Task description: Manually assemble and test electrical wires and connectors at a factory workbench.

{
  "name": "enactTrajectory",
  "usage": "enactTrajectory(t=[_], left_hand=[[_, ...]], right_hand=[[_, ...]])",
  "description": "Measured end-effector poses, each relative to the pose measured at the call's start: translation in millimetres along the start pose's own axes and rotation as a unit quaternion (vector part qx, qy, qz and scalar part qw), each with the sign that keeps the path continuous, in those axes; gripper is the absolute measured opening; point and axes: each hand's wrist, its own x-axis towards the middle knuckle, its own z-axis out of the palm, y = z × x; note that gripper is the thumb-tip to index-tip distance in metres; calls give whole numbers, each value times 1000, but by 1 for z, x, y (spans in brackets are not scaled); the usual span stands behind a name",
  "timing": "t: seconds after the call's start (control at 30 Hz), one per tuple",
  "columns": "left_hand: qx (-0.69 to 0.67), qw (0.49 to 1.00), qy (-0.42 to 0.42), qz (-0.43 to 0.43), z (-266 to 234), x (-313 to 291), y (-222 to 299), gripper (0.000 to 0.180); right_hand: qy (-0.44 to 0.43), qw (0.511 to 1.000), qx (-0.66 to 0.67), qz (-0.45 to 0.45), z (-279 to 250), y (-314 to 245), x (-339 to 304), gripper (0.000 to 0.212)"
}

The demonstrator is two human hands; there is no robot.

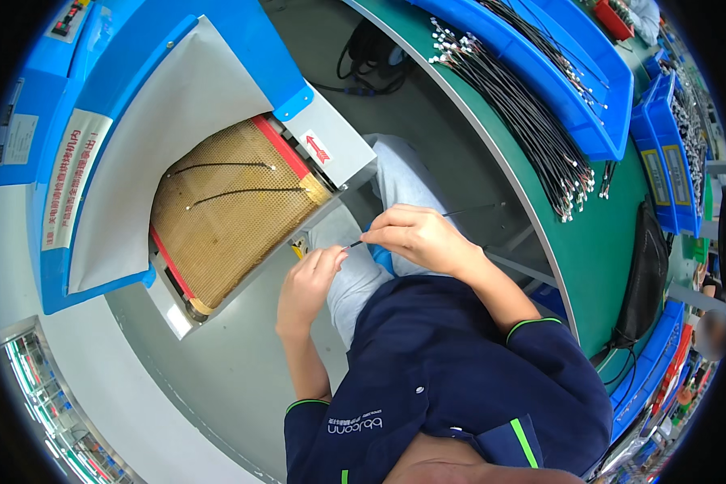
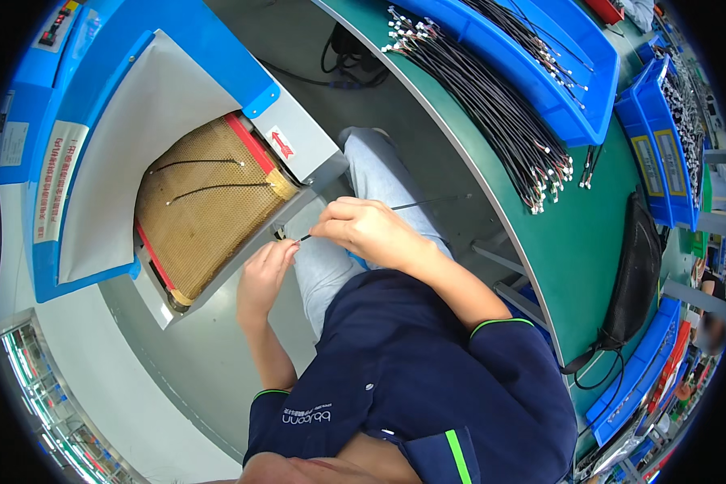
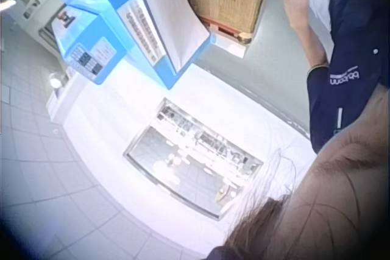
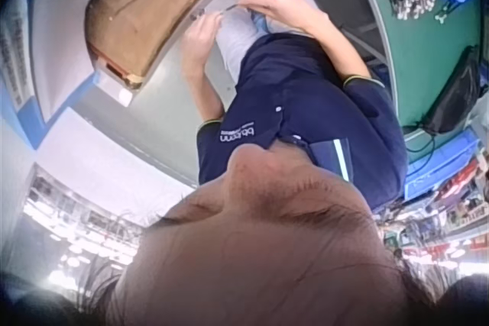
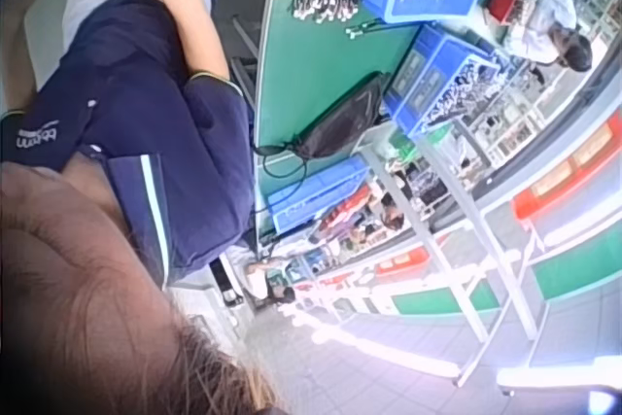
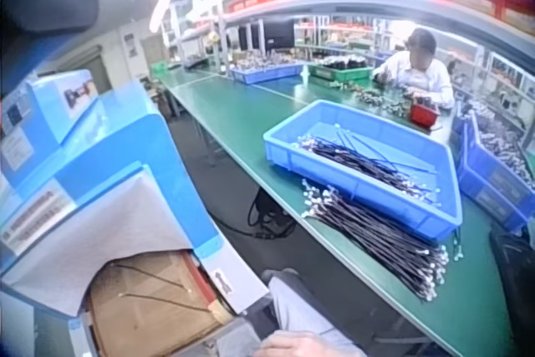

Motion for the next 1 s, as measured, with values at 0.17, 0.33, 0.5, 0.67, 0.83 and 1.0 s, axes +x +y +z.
enactTrajectory(t=[0.17,0.33,0.5,0.67,0.83,1.0], left_hand=[[-57,995,-83,-24,-1,6,4,11],[-201,976,-82,-27,0,5,0,12],[-37,996,5,83,0,6,0,15],[27,991,59,118,2,9,0,17],[5,988,101,112,5,8,6,19],[-32,984,142,99,10,8,9,20]], right_hand=[[-37,999,7,-36,8,0,2,16],[-2,997,70,-26,10,6,2,13],[-45,997,62,19,5,1,1,12],[-52,998,20,-3,4,0,2,12],[-27,999,39,-1,5,-1,0,16],[-28,996,76,20,2,-1,0,17]])
